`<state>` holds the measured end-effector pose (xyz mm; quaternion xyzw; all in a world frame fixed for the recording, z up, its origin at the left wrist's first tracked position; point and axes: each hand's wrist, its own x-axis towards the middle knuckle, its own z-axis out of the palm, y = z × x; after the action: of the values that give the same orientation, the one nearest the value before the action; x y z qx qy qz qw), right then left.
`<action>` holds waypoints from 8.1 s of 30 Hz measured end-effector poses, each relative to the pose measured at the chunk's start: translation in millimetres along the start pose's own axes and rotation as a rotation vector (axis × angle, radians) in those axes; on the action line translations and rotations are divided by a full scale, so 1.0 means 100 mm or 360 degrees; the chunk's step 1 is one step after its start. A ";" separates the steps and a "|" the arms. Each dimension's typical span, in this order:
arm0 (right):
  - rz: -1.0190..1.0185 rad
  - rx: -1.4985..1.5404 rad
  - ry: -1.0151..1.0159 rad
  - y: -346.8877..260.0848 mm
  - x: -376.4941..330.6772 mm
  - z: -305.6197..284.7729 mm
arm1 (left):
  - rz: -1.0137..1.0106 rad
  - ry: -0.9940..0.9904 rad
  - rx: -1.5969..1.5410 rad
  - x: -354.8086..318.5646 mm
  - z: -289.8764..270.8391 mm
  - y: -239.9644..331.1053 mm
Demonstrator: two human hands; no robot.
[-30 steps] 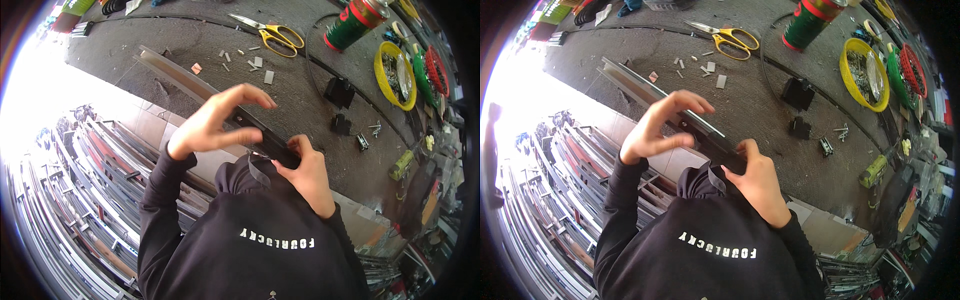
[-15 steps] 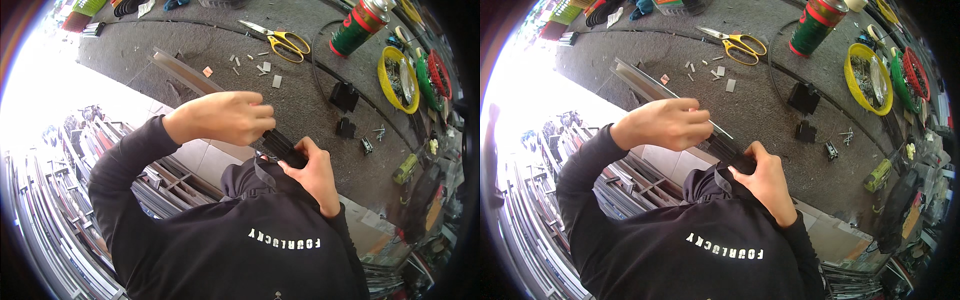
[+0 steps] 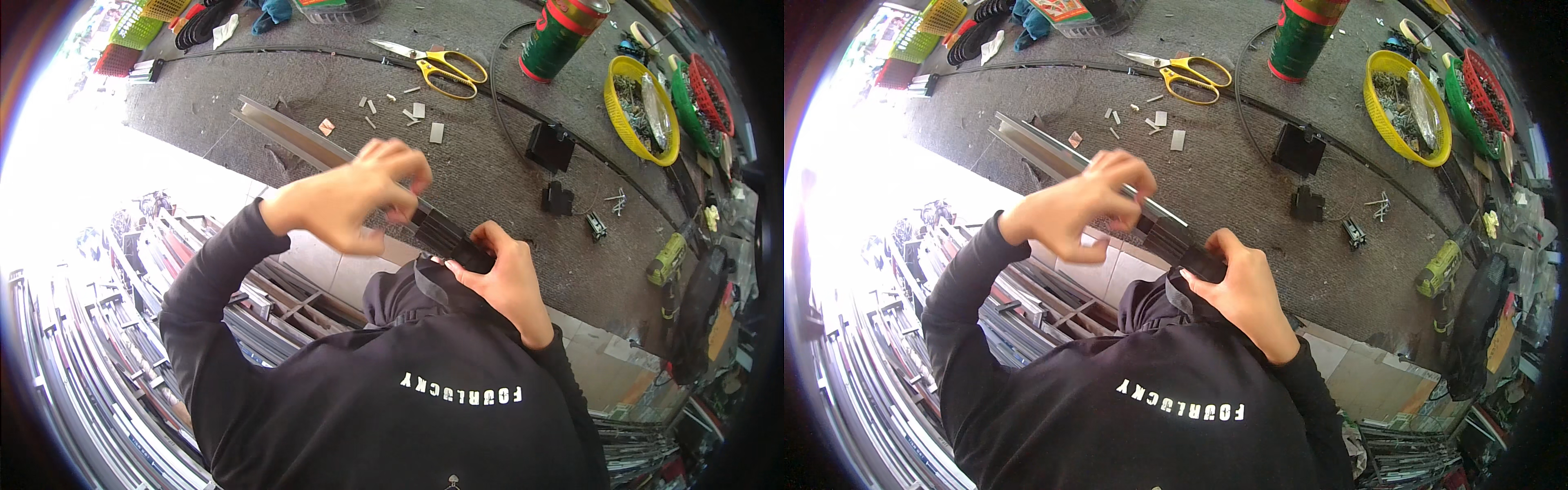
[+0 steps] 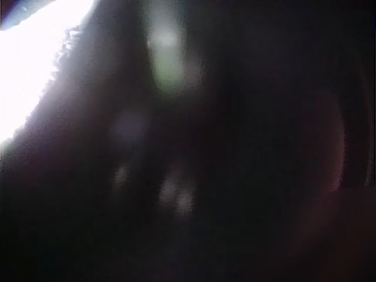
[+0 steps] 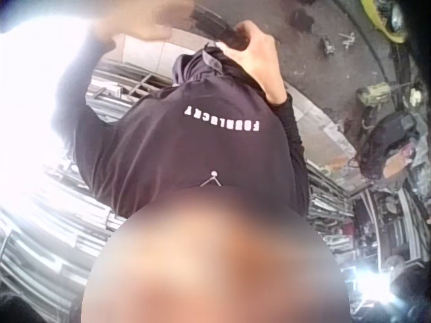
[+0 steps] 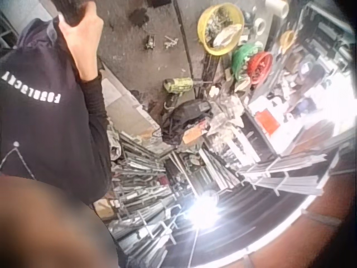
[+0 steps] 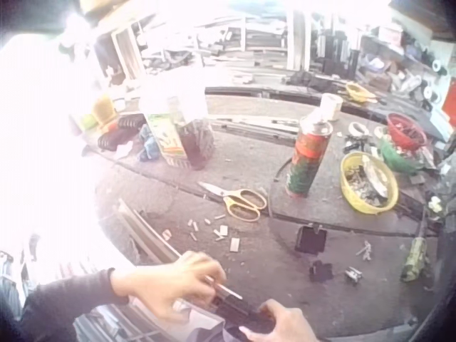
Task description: The person assembles a metal profile with black plastic end caps and a small black box. They use a cordless drill to drive screws into the profile, cut a plastic strip with scissors, and attach components by hand.
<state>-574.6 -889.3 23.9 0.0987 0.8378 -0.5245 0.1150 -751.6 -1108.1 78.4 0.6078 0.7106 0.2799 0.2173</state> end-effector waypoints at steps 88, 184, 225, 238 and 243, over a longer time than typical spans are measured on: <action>-0.0044 0.0031 -0.0049 0.05 -0.01 0.01 | -0.3203 0.2126 0.0794 -4.07 0.27 -0.89; 0.0287 0.1374 0.0250 0.40 -0.06 0.14 | -0.0269 -0.0732 0.0082 1.06 0.09 -0.38; -0.0567 0.0944 0.0614 0.58 -0.14 -0.10 | -0.0179 0.0546 0.0398 0.50 0.55 0.09; -0.0571 0.0788 0.0690 0.58 -0.14 -0.15 | -0.0211 0.0522 0.0372 0.50 0.55 0.12; -0.0549 0.0524 0.0702 0.54 -0.13 -0.21 | -0.0160 0.0541 0.0426 0.49 0.55 0.09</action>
<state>-548.0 -847.5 -9.9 0.0837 0.7509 -0.6306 -0.1775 -717.3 -1051.8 44.2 0.5390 0.7973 0.2702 0.0255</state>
